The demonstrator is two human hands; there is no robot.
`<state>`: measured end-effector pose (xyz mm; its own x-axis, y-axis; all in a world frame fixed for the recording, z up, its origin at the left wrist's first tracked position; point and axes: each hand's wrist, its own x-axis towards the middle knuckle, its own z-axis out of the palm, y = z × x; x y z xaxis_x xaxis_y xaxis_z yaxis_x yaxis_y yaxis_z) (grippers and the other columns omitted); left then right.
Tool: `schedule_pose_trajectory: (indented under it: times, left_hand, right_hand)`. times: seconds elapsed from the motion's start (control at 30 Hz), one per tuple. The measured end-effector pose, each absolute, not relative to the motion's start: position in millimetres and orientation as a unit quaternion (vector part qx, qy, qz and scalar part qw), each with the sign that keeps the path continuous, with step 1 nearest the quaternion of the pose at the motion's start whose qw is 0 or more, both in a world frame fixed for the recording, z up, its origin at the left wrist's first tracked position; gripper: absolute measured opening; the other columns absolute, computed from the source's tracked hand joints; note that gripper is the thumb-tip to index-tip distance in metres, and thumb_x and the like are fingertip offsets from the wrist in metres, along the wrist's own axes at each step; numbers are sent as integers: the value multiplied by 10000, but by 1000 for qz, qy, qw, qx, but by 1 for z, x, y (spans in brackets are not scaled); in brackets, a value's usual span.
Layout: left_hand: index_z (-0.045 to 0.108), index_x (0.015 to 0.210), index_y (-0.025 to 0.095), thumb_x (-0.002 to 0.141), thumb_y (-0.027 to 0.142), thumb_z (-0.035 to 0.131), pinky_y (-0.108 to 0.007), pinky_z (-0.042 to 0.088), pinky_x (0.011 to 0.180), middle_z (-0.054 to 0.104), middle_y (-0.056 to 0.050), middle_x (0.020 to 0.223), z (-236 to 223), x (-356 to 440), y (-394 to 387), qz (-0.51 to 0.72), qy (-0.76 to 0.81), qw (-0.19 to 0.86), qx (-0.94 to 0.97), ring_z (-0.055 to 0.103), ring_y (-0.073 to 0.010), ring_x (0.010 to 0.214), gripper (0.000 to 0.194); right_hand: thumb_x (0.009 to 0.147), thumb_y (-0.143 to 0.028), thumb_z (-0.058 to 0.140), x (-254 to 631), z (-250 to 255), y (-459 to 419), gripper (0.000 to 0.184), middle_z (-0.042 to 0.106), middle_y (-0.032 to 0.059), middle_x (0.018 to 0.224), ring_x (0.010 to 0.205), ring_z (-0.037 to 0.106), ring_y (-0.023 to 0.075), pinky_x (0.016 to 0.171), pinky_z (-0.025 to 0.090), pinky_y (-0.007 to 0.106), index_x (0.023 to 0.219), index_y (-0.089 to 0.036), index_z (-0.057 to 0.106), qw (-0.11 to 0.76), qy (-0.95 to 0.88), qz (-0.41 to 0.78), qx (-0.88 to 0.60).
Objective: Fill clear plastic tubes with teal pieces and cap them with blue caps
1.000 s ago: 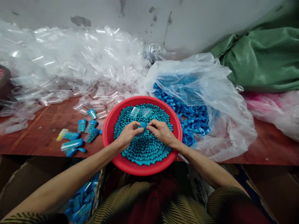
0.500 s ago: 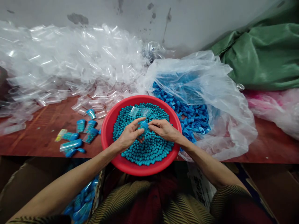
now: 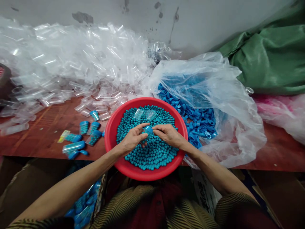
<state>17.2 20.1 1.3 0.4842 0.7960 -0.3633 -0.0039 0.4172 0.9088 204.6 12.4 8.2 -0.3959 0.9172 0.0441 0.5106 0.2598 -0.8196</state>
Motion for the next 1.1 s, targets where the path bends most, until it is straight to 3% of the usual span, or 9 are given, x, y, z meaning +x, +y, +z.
schedule_pose_trajectory:
  times: [0.17, 0.3, 0.43, 0.6, 0.7, 0.8, 0.9, 1.0, 1.1]
  left_hand:
    - [439, 1258, 167, 703, 295, 636, -229, 457, 440, 543, 21, 727, -1, 17, 18, 271, 422, 724, 473, 536, -97, 497, 602]
    - [478, 1120, 178, 715, 284, 614, -200, 422, 392, 498, 58, 611, -4, 21, 15, 284, 426, 704, 492, 502, -83, 434, 440]
    - [489, 1034, 187, 732, 301, 600, -169, 358, 342, 463, 76, 584, -4, 23, 14, 310, 462, 678, 479, 463, -63, 393, 341]
    - [461, 1059, 194, 720, 358, 641, -192, 425, 379, 516, 65, 632, -3, 15, 19, 314, 432, 695, 482, 524, -83, 442, 417]
    - [433, 1055, 207, 727, 376, 638, -190, 423, 377, 539, 60, 659, -3, 12, 20, 286, 412, 705, 502, 557, -98, 460, 421]
    - [409, 1074, 215, 753, 372, 606, -178, 400, 370, 530, 67, 661, -2, 16, 16, 278, 414, 697, 515, 529, -79, 430, 408]
    - [386, 1174, 227, 771, 335, 584, -171, 383, 381, 472, 85, 627, -2, 21, 11, 307, 424, 676, 520, 460, -53, 409, 462]
    - [385, 1255, 222, 791, 294, 559, -172, 350, 399, 419, 82, 613, -2, 24, 7, 337, 427, 646, 536, 385, -47, 432, 501]
    - [434, 1246, 192, 789, 266, 558, -189, 374, 488, 468, 53, 660, -4, 25, 6, 357, 426, 623, 551, 416, -64, 524, 479]
  right_hand:
    - [879, -229, 476, 202, 7, 6, 214, 583, -19, 644, 572, 491, 89, 580, 353, 204, 834, -156, 672, 279, -749, 349, -490]
    - [869, -217, 492, 201, 2, 6, 207, 604, 0, 656, 593, 526, 98, 598, 376, 209, 788, -148, 670, 265, -788, 324, -452]
    - [863, -212, 493, 193, -4, 6, 189, 646, 30, 731, 655, 567, 114, 644, 422, 222, 852, -140, 667, 318, -774, 315, -448]
    - [794, -217, 564, 199, 4, 11, 224, 661, 48, 923, 810, 598, 143, 744, 470, 281, 995, -155, 641, 306, -726, 429, -441]
    - [745, -254, 606, 206, 8, 18, 327, 637, 14, 849, 648, 578, 107, 606, 483, 252, 1057, -157, 601, 316, -631, 543, -455]
    - [728, -284, 621, 204, 4, 20, 442, 606, -15, 750, 561, 557, 99, 526, 478, 239, 1139, -149, 536, 361, -551, 571, -490]
    - [797, -269, 547, 195, 3, 13, 406, 642, 33, 857, 761, 622, 156, 684, 515, 303, 1186, -155, 520, 366, -613, 481, -508]
    - [876, -283, 448, 186, 11, 2, 388, 621, 113, 1073, 984, 596, 213, 862, 471, 389, 1234, -144, 500, 283, -735, 373, -490]
    - [802, -435, 580, 180, 19, -8, 731, 481, 213, 1271, 1122, 528, 295, 876, 467, 437, 1386, -98, 296, 189, -791, 334, -477]
